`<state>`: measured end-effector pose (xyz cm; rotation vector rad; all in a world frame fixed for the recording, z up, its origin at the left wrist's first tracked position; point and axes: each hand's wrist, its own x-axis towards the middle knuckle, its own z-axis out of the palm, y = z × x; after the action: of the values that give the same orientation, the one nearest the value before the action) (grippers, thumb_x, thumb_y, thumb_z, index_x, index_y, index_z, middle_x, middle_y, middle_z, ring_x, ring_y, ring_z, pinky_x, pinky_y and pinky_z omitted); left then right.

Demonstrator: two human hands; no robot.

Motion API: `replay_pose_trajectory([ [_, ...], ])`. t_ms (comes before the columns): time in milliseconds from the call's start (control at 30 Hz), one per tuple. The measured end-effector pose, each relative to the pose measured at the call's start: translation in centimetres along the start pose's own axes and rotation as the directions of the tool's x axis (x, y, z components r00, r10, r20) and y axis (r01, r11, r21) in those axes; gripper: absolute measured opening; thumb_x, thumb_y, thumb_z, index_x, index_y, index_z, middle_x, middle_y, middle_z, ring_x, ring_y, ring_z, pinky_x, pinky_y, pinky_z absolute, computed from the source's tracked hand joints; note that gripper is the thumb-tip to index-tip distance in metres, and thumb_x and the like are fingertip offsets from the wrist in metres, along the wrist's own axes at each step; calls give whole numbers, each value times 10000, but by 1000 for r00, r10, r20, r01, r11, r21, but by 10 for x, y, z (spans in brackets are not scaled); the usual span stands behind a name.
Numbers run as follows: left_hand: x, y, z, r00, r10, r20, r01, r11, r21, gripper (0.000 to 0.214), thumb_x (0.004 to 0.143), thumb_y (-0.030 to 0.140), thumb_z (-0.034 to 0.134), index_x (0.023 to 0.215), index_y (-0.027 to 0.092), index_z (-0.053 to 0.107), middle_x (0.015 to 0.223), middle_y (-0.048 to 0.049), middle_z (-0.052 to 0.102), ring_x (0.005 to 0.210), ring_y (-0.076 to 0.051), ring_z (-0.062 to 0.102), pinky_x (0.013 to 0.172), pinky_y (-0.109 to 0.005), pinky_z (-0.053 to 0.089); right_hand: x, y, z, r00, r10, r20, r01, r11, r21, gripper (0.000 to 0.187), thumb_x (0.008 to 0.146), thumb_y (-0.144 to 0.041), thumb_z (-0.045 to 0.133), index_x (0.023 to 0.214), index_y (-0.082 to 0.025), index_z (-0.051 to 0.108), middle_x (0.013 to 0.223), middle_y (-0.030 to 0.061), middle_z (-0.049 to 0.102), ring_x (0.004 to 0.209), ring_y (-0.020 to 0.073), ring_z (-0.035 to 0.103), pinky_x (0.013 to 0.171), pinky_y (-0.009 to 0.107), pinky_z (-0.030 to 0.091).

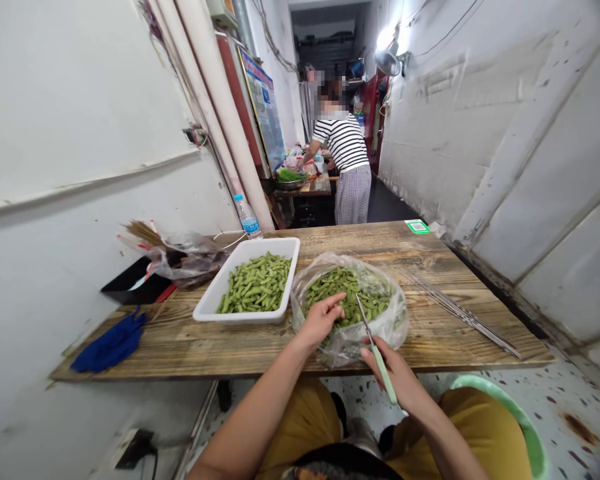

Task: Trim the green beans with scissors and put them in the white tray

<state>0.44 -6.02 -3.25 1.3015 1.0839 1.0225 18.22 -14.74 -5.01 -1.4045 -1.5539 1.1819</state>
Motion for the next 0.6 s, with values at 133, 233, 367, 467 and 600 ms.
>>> replay_pose_trajectory([
  [133, -4, -5, -1, 996, 90, 18, -92, 990, 110, 394, 743, 238, 583, 1114, 108, 594, 614, 19, 599, 630, -99, 530, 667, -219, 396, 1, -1, -1, 1000, -23, 7, 23, 997, -76, 440, 801, -535, 526, 1044, -175, 593, 708, 31, 649, 684, 202, 607, 625, 285, 470],
  [233, -5, -6, 0, 997, 56, -44, -50, 991, 125, 225, 721, 298, 609, 828, 104, 651, 617, -10, 615, 604, -110, 531, 638, -228, 396, 0, -3, -2, 998, -41, 41, 46, 991, -127, 409, 815, -511, 522, 1030, -170, 590, 848, 60, 674, 786, 217, 614, 738, 311, 468],
  [367, -7, -4, 1, 996, 33, -78, -22, 990, 138, 245, 700, 350, 637, 733, 109, 663, 643, -16, 619, 603, -110, 511, 607, -224, 378, 1, -4, -3, 995, -42, 96, 55, 989, -137, 446, 834, -502, 500, 1082, -138, 569, 905, 81, 665, 838, 224, 604, 796, 323, 453],
  [467, -9, -2, 2, 998, 12, -58, -3, 988, 157, 247, 692, 347, 641, 748, 108, 667, 663, -14, 619, 610, -107, 497, 599, -221, 368, 2, -2, -4, 993, -57, 107, 69, 992, -105, 427, 824, -492, 524, 1059, -142, 587, 855, 59, 658, 798, 209, 596, 761, 306, 459],
  [600, -10, 2, 3, 1000, 5, -8, -3, 981, 192, 256, 693, 353, 633, 761, 108, 665, 675, -16, 615, 617, -109, 488, 604, -223, 361, 1, 3, -3, 993, -26, 116, 21, 999, 37, 380, 770, -492, 598, 971, -170, 617, 674, -3, 599, 613, 147, 553, 576, 241, 453],
])
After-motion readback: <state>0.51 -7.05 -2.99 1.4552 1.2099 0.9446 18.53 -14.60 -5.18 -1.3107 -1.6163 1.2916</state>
